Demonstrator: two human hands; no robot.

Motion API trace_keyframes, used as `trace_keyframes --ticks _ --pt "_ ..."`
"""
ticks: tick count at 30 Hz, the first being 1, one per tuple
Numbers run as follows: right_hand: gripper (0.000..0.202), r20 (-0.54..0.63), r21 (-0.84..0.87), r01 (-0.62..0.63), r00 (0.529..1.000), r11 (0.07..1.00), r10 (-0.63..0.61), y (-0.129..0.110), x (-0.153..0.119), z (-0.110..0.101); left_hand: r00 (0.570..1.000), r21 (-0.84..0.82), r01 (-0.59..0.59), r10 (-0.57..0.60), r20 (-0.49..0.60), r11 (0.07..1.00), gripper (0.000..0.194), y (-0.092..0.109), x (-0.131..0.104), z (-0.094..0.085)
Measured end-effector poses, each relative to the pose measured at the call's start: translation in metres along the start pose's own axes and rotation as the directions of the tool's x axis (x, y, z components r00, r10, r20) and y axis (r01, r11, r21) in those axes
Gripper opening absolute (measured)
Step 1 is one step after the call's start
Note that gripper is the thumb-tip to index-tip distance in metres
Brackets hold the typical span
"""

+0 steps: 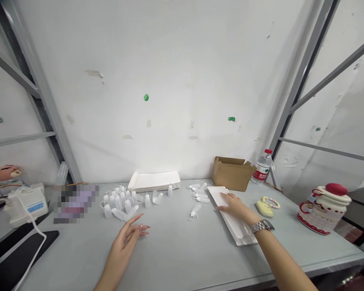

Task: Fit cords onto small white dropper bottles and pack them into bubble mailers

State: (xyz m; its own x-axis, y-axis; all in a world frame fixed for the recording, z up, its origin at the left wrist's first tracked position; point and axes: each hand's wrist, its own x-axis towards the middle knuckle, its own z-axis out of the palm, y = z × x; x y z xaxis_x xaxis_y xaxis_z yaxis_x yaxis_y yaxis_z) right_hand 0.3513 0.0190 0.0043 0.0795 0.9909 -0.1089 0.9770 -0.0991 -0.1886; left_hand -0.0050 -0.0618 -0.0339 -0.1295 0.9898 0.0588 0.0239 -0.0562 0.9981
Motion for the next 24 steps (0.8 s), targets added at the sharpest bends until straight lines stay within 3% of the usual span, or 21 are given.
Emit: trace_keyframes --ticks 4,9,14,17,20,22,24 --pt "0.070 -0.092 0.039 -0.102 0.990 0.994 0.105 0.005 0.000 0.005 1.000 0.018 -0.012 0.011 0.027 1.000 0.049 -0.006 0.003 -0.001" --pt "0.084 -0.239 0.085 -0.257 0.933 0.963 0.270 0.012 0.008 0.006 0.999 0.040 -0.025 0.023 0.028 0.999 0.048 -0.006 0.003 -0.001" --pt "0.053 -0.336 0.146 -0.232 0.903 0.962 0.269 0.004 0.006 -0.007 0.999 0.092 -0.039 0.041 -0.013 0.995 0.046 -0.007 0.003 -0.002" --pt "0.032 -0.340 0.201 -0.071 0.930 0.977 0.138 -0.019 -0.016 -0.022 0.995 0.176 -0.070 0.082 -0.062 0.982 0.042 -0.003 -0.001 -0.001" --pt "0.031 -0.294 0.301 0.215 0.948 0.929 -0.124 -0.055 -0.054 -0.035 0.966 0.279 -0.217 0.247 -0.075 0.935 0.038 0.009 -0.010 0.007" --pt "0.029 -0.222 0.376 0.384 0.921 0.844 -0.320 -0.080 -0.081 -0.039 0.930 0.308 -0.343 0.367 -0.018 0.887 0.044 0.020 -0.016 0.016" --pt "0.025 -0.109 0.470 0.466 0.873 0.750 -0.475 -0.102 -0.102 -0.039 0.902 0.289 -0.421 0.431 0.032 0.860 0.051 0.031 -0.022 0.025"
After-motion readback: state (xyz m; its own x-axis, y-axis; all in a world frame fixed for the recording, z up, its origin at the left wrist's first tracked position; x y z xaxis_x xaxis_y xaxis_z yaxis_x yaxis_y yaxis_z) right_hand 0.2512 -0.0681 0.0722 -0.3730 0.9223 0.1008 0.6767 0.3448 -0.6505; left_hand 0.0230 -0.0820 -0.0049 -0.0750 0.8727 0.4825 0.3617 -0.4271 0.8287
